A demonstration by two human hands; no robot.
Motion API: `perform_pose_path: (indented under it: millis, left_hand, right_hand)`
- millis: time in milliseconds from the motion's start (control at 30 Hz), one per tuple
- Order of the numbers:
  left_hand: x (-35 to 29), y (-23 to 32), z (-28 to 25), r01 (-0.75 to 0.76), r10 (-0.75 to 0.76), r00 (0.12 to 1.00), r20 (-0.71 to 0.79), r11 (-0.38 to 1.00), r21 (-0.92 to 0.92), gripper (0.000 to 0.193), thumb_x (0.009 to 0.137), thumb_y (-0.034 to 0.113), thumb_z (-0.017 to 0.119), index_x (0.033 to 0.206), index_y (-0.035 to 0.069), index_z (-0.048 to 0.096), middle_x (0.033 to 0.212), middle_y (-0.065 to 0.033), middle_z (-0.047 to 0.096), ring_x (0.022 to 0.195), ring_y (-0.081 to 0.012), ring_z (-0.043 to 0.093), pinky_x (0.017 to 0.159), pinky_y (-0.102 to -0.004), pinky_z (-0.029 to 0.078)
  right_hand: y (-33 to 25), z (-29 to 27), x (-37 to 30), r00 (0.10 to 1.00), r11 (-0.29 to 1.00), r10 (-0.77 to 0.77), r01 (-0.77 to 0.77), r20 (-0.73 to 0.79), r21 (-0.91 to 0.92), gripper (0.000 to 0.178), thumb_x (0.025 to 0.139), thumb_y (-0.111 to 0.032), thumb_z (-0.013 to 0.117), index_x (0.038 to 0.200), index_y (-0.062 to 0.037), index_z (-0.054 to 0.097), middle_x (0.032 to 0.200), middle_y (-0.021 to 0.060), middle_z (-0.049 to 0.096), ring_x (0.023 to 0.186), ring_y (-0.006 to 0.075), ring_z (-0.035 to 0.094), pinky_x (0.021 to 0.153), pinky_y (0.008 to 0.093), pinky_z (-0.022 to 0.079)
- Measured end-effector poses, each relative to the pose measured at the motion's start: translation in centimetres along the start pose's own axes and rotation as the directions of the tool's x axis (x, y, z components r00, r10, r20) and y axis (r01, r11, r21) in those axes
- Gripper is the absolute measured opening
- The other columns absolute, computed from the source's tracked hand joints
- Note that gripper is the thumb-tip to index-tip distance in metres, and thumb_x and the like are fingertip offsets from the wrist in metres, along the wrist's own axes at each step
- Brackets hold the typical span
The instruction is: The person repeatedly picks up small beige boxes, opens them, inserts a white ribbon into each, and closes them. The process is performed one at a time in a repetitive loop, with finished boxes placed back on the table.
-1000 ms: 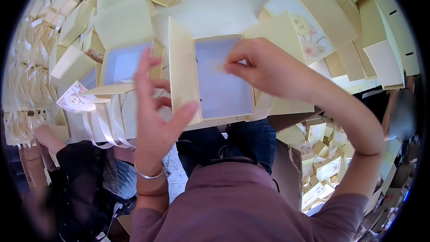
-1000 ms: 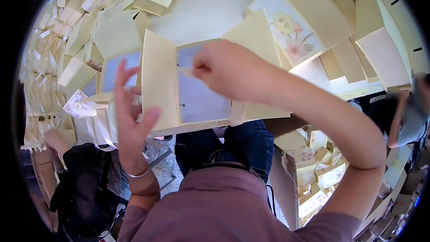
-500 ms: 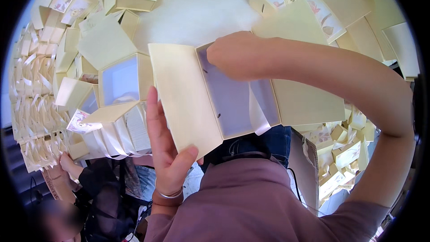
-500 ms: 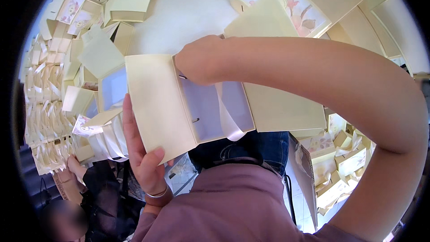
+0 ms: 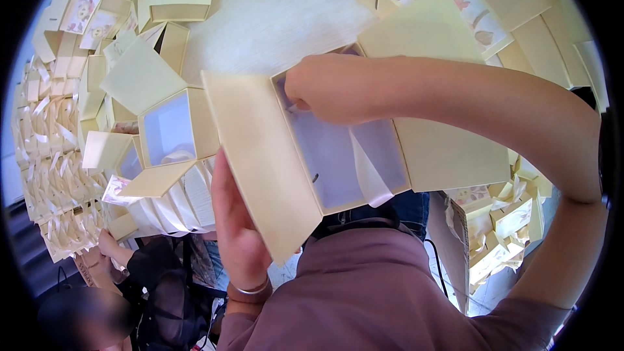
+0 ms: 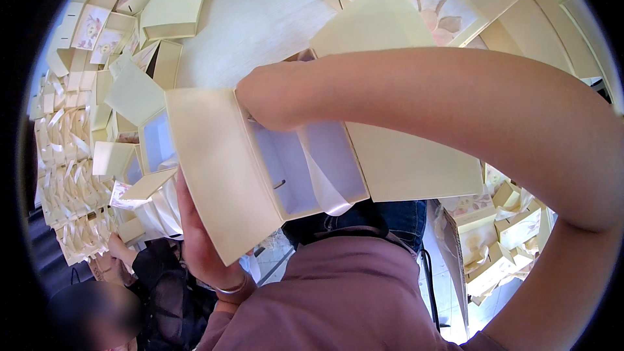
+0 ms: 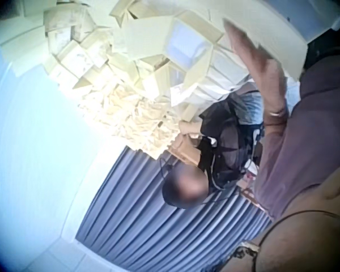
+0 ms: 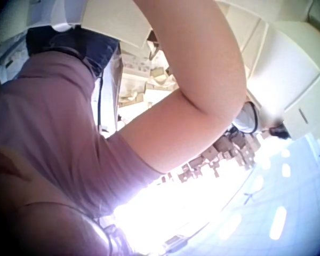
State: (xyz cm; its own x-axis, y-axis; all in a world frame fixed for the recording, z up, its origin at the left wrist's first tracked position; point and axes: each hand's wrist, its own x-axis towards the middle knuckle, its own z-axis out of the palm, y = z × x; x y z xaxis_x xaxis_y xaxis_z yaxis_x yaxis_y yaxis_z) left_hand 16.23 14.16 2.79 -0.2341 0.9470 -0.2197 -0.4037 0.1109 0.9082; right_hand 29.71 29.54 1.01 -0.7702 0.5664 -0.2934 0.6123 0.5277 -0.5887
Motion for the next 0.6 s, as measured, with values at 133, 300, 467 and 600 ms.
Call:
perform_pose_path:
  millis: [133, 300, 467, 600]
  left_hand:
    - [5.0, -1.9, -2.8, -0.188, 0.078, 0.974, 0.214, 0.806, 0.561, 0.042, 0.075, 0.011, 0.058, 0.114, 0.000, 0.046, 0.103, -0.0139, 0.055, 0.088, -0.0162, 0.056, 0.068, -0.0259, 0.045]
    - [7.5, -3.3, -3.4, -0.268, -0.026, 0.917, 0.399, 0.701, 0.661, 0.022, 0.073, 0.010, 0.059, 0.091, -0.002, 0.054, 0.085, -0.0126, 0.058, 0.075, -0.0134, 0.058, 0.063, -0.0254, 0.044]
    - [8.8, -4.8, -2.8, -0.415, 0.207, 0.904, 0.374, 0.636, 0.651, 0.016, 0.079, 0.012, 0.052, 0.090, 0.001, 0.049, 0.079, -0.0091, 0.058, 0.068, -0.0134, 0.058, 0.059, -0.0245, 0.045]
    - [8.3, -3.8, -3.0, 0.177, -0.214, 0.970, 0.111, 0.945, 0.274, 0.014, 0.089, 0.017, 0.033, 0.081, 0.008, 0.039, 0.087, -0.0105, 0.058, 0.077, -0.0204, 0.060, 0.064, -0.0287, 0.050]
  right_hand:
    - [0.6, 0.9, 0.9, 0.995, 0.988, -0.100, 0.101, -0.015, 0.114, 0.017, 0.076, -0.003, 0.046, 0.081, 0.0031, 0.061, 0.078, 0.0209, 0.059, 0.073, 0.0334, 0.057, 0.067, 0.0358, 0.044]
    - [0.4, 0.7, 0.9, 0.997, 0.981, -0.062, 0.052, 0.048, 0.189, 0.022, 0.079, -0.004, 0.044, 0.094, 0.0019, 0.058, 0.076, 0.0187, 0.060, 0.072, 0.0272, 0.058, 0.068, 0.0357, 0.044]
    - [-1.9, -1.6, -3.2, 0.984, 0.899, 0.139, -0.173, 0.114, 0.402, 0.043, 0.076, -0.003, 0.045, 0.119, -0.0030, 0.039, 0.065, 0.0112, 0.059, 0.070, 0.0181, 0.058, 0.065, 0.0319, 0.044]
    - [-3.3, -6.9, -11.2, 0.998, 0.481, 0.006, 0.047, -0.057, 0.876, 0.043, 0.073, 0.000, 0.045, 0.116, -0.0001, 0.039, 0.057, 0.0020, 0.056, 0.064, 0.0112, 0.056, 0.061, 0.0258, 0.043]
